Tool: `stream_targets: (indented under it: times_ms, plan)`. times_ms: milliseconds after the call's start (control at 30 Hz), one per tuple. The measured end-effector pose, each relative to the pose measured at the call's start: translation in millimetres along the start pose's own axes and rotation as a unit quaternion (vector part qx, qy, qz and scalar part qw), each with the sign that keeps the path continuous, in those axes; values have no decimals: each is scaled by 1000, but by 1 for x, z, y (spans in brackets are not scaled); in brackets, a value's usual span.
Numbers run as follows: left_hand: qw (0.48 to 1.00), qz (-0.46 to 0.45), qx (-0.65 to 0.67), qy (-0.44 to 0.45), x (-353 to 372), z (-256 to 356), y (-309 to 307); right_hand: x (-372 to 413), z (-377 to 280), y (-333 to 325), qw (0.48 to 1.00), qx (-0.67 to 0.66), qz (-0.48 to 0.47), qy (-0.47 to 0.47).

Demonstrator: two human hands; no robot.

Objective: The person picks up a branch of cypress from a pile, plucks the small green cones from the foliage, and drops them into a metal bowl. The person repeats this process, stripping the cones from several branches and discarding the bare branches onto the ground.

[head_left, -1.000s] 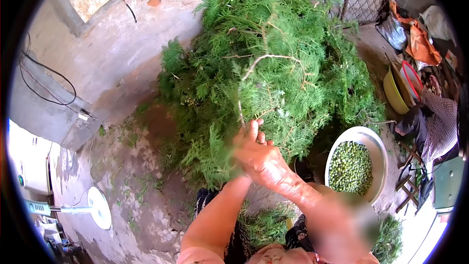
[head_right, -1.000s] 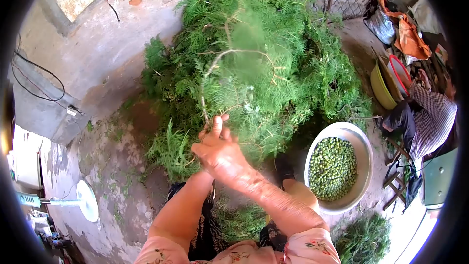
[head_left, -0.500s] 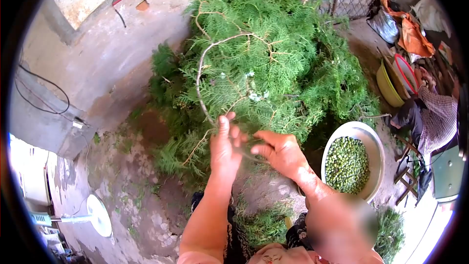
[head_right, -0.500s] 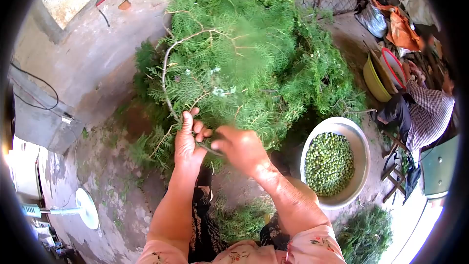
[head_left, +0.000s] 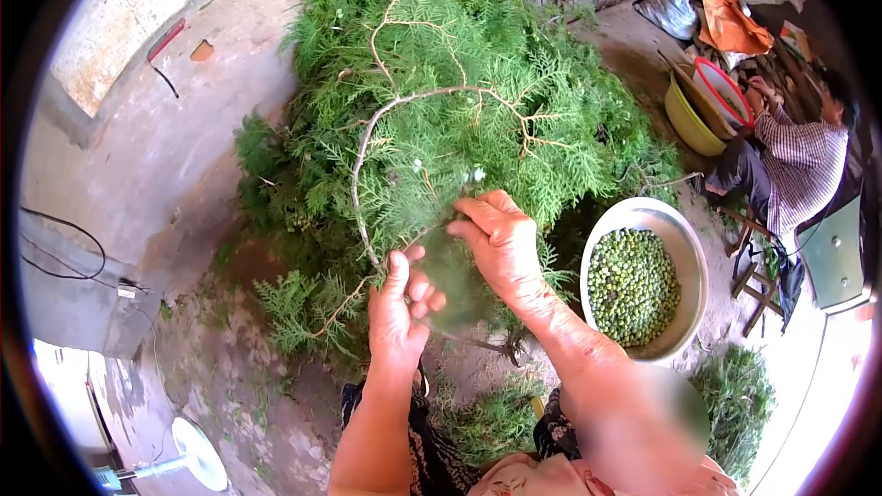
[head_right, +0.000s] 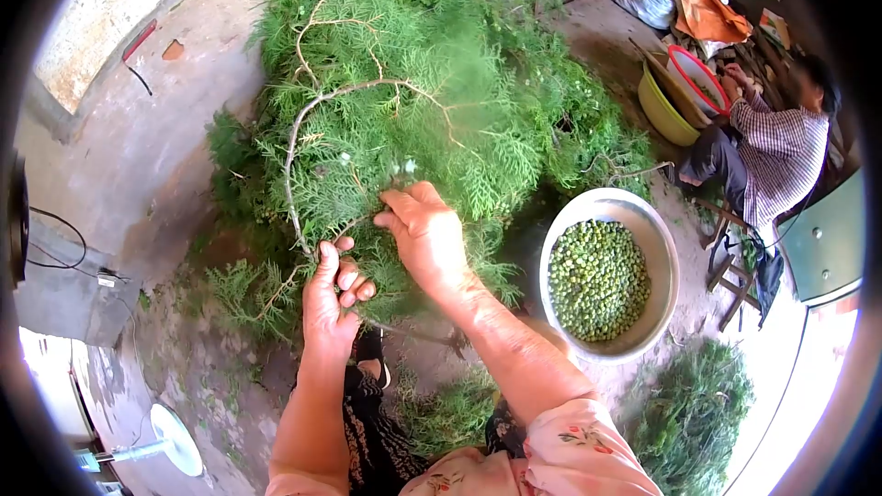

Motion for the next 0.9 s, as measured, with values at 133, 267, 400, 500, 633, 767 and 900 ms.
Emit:
stream_targets:
  times_ms: [133,267,400,500,633,767,900]
  plan:
    - [1000,-4,-8,-22,-3,-8,-3,2,31,-7,987,-117,80,80]
    - [1000,-6,-7,-25,0,-6,-4,8,61,-5,853,-400,108,317]
    - [1000,-5,-12,-10,2,-4,-1,1,41,-6,751,-542,158,343]
    - [998,7,-69,-5,3,-4,0,7,55,-3,763,-543,124,328]
    - [990,2,-140,1,3,-4,1,-2,51,-18,879,-376,56,287]
    - [989,-7,-146,5,2,-6,-1,0,65,-26,903,-301,17,305]
    - [985,-18,-171,-1,2,-6,1,-7,69,-34,968,-134,-45,208]
Point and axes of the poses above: each hand's wrist, its own x-axis away from the middle knuckle, its own y-axis out of the palm, z = x × y, the point moved 9 cm from there along -x, towards the middle knuckle, and after that the axes turned 13 degrees about -y, right-handed, at the moved point
